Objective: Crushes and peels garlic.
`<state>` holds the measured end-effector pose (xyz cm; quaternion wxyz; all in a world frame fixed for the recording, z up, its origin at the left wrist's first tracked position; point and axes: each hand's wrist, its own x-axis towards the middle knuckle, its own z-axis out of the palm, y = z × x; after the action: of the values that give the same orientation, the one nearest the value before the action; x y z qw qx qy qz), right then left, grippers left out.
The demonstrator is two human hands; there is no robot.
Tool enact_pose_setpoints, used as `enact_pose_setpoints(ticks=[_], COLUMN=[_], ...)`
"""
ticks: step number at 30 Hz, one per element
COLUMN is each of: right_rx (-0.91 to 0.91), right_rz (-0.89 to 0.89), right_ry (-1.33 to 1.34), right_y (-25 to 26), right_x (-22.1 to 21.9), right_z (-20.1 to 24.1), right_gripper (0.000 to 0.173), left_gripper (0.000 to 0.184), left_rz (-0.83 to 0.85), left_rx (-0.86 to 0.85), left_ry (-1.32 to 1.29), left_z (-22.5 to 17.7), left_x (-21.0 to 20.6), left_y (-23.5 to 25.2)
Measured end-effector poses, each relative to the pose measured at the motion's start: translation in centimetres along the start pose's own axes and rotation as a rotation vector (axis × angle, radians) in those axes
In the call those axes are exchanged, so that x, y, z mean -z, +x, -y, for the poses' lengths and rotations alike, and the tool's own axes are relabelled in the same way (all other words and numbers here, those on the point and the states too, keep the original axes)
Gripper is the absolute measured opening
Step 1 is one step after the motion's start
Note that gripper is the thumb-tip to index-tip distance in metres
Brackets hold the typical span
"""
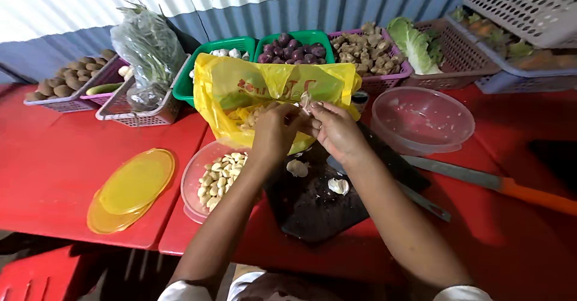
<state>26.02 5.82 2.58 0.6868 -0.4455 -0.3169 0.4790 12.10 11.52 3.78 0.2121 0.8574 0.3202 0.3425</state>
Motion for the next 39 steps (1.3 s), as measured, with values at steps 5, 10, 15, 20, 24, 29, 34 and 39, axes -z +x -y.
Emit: enact_pose_setpoints(ticks=[5,10,15,20,24,29,34,39], right_rx=[0.004,0.003,0.061,0.17,0.09,0.002,-0.101,-0.046], right_rz=[0.096,0.107,0.005,-0.015,0.011,-0.028,-0.029,-0.033], right_ry=[-0.088,-0.09,-0.232,-0.345,-0.115,0.109,0.307,0.226], right_y=[-0.3,0.1,0.7,0.7,0.9,0.8,1.2,1.0], right_x=[0.9,0.9,0.9,0.9,1.2,0.4,0.2,0.0], right_z=[1.6,1.1,0.4,-0.4,-0.1,0.1,-0.2,0.1], right_gripper=[0.047,0.018,0.015,0.015,0.011,0.011,0.012,0.018], left_gripper=[0.016,0.012,0.012,0.014,0.01,0.01,0.007,0.012], left_rz=[-0.04,0.002,0.038,0.086,0.053,-0.037,-0.035,-0.05], left_rx=[0.078,0.15,0.276,0.326,0.401,0.512,0.623,0.549], left_ry=[-0.287,-0.378,-0.541,-0.631,-0.803,-1.057,-1.217,-1.093], left_z=[1.6,1.5,1.4,0.6,0.7,0.3,0.2,0.2], left_x=[-0.3,0.4,0.8,0.3,0.3,-0.2,-0.2,-0.1], left_y=[1.2,1.3,1.9,2.2,2.4,2.4,2.8,2.5])
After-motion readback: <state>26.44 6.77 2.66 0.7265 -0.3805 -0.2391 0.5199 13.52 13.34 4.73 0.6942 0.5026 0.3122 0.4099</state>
